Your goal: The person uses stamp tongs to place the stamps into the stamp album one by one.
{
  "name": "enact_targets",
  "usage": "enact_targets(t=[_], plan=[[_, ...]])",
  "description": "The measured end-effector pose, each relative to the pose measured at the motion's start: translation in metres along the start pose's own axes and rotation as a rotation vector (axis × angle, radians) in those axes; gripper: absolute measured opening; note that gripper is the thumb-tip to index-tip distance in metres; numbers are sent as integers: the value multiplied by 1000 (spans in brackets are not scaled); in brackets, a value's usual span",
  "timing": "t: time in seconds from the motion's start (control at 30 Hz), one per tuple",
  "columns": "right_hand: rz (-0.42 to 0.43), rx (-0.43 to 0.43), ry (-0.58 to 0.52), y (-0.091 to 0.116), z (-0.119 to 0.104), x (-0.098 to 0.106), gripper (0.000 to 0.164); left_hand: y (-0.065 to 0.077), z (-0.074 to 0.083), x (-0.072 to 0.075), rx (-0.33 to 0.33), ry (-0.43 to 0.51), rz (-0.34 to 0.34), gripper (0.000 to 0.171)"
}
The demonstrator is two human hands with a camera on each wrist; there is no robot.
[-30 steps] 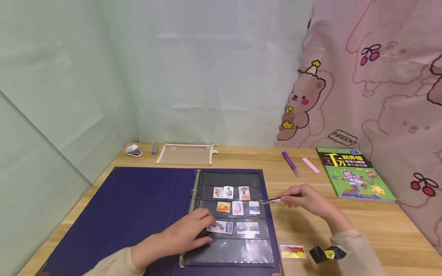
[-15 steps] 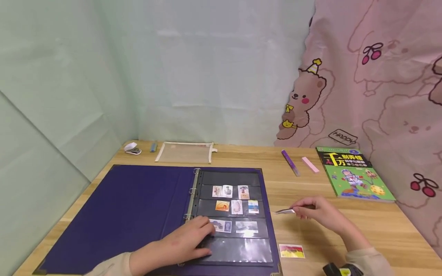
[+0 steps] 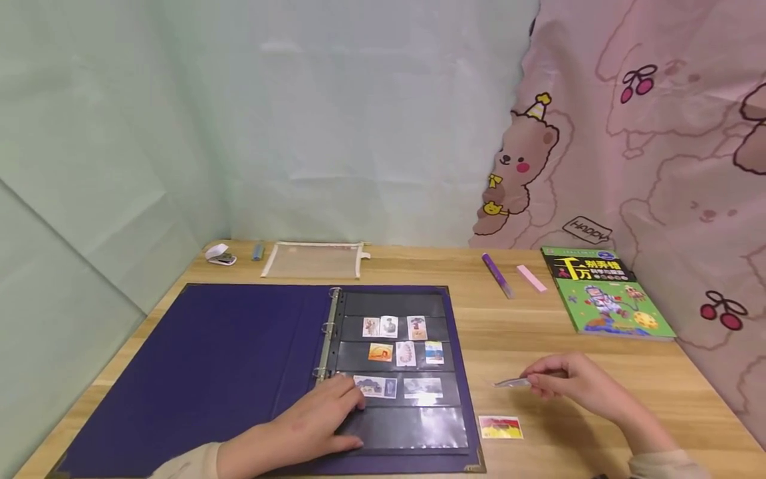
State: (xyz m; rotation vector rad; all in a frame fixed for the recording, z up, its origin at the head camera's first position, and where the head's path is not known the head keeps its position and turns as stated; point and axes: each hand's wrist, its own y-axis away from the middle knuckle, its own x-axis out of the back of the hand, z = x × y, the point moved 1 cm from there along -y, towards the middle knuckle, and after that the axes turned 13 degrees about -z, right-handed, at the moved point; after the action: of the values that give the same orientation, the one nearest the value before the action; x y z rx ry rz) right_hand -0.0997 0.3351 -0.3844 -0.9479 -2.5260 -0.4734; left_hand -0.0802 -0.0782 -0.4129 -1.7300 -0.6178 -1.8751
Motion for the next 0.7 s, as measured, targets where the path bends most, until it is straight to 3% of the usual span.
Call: enact_targets(t=[0.37, 0.7], plan=[[-80, 36, -80, 17, 7, 0, 24, -2, 2, -1, 0, -11, 23, 40], [-95, 13, -6, 30, 8, 4, 22, 0, -1, -3, -7, 20, 15, 37]])
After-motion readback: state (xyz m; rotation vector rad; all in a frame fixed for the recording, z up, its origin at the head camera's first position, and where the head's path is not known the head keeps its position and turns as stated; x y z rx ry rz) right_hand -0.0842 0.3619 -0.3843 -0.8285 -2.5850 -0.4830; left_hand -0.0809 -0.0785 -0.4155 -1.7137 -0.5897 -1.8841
